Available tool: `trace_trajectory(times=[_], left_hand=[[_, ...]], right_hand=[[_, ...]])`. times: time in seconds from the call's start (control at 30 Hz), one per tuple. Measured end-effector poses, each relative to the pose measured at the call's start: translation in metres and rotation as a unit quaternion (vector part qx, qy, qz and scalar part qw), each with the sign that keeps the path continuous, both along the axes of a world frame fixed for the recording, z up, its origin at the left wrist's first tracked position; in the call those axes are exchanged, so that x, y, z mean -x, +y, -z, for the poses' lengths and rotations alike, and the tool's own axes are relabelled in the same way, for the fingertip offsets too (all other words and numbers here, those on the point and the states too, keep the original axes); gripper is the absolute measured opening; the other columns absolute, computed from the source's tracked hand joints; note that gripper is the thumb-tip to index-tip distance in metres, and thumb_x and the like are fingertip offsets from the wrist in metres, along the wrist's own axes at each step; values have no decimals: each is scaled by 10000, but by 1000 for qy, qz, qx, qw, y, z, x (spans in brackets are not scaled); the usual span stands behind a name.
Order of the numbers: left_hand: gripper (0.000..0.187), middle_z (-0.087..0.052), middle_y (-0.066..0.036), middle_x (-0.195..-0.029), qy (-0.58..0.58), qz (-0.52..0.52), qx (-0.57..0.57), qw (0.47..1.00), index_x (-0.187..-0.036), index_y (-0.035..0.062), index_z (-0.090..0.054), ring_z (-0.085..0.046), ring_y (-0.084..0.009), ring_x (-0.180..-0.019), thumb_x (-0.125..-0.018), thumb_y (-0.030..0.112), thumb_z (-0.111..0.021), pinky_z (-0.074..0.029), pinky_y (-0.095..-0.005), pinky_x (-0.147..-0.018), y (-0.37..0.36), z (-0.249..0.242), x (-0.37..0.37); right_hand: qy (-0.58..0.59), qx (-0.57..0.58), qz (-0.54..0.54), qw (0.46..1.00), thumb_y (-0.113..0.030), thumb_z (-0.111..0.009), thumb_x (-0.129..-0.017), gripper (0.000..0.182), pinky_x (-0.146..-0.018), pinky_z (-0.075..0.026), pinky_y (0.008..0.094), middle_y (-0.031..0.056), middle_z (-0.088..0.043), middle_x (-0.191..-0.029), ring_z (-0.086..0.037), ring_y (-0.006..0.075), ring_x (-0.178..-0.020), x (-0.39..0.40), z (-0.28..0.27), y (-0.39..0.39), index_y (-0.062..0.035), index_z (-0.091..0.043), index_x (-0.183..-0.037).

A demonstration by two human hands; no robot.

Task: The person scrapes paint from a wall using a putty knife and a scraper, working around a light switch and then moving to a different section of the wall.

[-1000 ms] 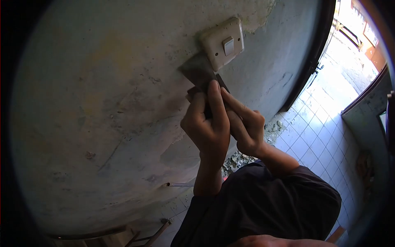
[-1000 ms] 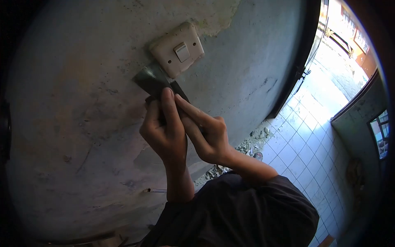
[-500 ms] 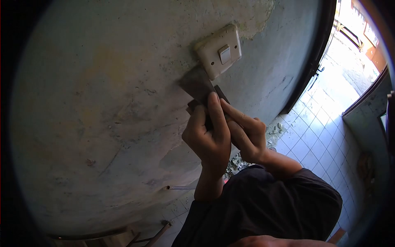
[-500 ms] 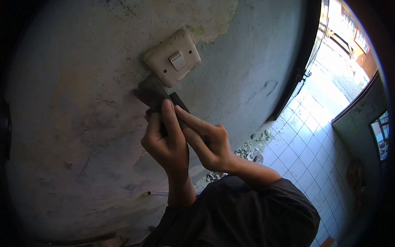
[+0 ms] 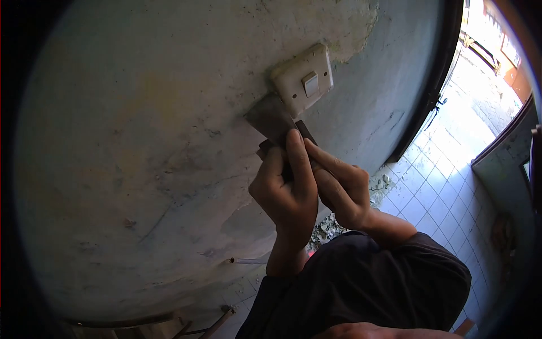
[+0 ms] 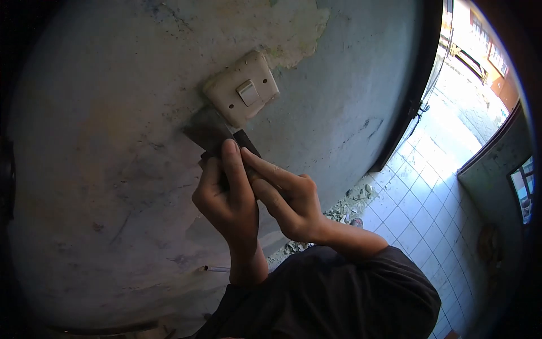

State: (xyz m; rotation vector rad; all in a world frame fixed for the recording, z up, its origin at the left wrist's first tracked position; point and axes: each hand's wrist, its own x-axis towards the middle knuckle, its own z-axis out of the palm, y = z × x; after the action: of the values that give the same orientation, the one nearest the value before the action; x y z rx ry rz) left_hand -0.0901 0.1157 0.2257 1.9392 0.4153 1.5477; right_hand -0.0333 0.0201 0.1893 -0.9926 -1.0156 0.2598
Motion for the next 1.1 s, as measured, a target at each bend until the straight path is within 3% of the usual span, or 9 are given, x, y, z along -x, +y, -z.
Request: trace_trajectory(times=[0.2, 0.33, 0.47, 0.6, 0.77, 0.9, 1.0, 1.1], left_hand=[[367, -638, -98, -592, -12, -11, 17, 1000, -683, -1, -582, -618, -117, -520, -1010, 142, -668, -424, -302, -454, -3, -7, -3], [371, -643, -101, -594, -11, -3, 0, 1000, -682, 3, -587, -618, -115, -519, -1014, 151, -664, -423, -303, -451, 0, -6, -4], [373, -641, -100, -586, -2, -6, 29, 1000, -681, 4, -593, -620, -117, -515, -1013, 157, -664, -419, -304, -448, -2, -12, -1], [381, -637, -95, -579, -17, 1, 8, 1000, -677, 3, -595, -618, -124, -506, -1016, 165, -660, -417, -303, -447, -1, -9, -4], [377, -656, -97, -597, -20, -25, 14, 999, -680, -2, -606, -617, -127, -504, -1011, 170, -666, -420, -304, -456, -3, -19, -4], [371, -661, -97, -605, -1, -4, 25, 1000, -688, -11, -616, -619, -129, -513, -1009, 168, -669, -427, -310, -460, -5, -16, 0], [379, -658, -94, -602, -8, -17, 35, 999, -684, -19, -611, -617, -122, -519, -1011, 164, -665, -426, -303, -460, -8, -25, 0], [390, -655, -90, -599, 2, -2, 36, 999, -678, -24, -602, -614, -115, -526, -1012, 166, -665, -421, -297, -461, -4, -21, 1]], right_hand=[[10, 33, -12, 999, -52, -499, -1022, 476, -878, -538, 272, 246, -722, -1177, -705, 184, -1025, -1, -7, -2, 67, -474, -1482], [23, -5, -22, 999, -54, -496, -1022, 483, -840, -534, 253, 203, -744, -1115, -694, 138, -950, -2, -6, 2, 65, -467, -1489], [51, 35, -42, 997, -56, -497, -1024, 486, -768, -519, 221, 147, -754, -1020, -672, 92, -840, 0, -11, -2, 59, -466, -1494], [17, -2, -16, 1000, -61, -497, -1029, 483, -700, -498, 206, 122, -751, -958, -641, 71, -761, -2, -6, 3, 56, -466, -1496], [63, 8, -44, 997, -72, -501, -1037, 477, -641, -476, 214, 69, -721, -873, -596, 58, -700, 3, -15, 1, 42, -470, -1499], [65, -22, -21, 997, -67, -505, -1039, 479, -644, -469, 208, 76, -724, -910, -583, 48, -706, 6, -13, 1, 43, -464, -1503], [87, 11, -80, 993, -61, -503, -1038, 483, -690, -487, 207, 107, -738, -1013, -605, 53, -762, 6, -16, -4, 47, -455, -1506], [113, -39, -64, 991, -61, -497, -1037, 486, -715, -491, 208, 115, -735, -1059, -613, 58, -793, 10, -10, 8, 49, -453, -1508]])
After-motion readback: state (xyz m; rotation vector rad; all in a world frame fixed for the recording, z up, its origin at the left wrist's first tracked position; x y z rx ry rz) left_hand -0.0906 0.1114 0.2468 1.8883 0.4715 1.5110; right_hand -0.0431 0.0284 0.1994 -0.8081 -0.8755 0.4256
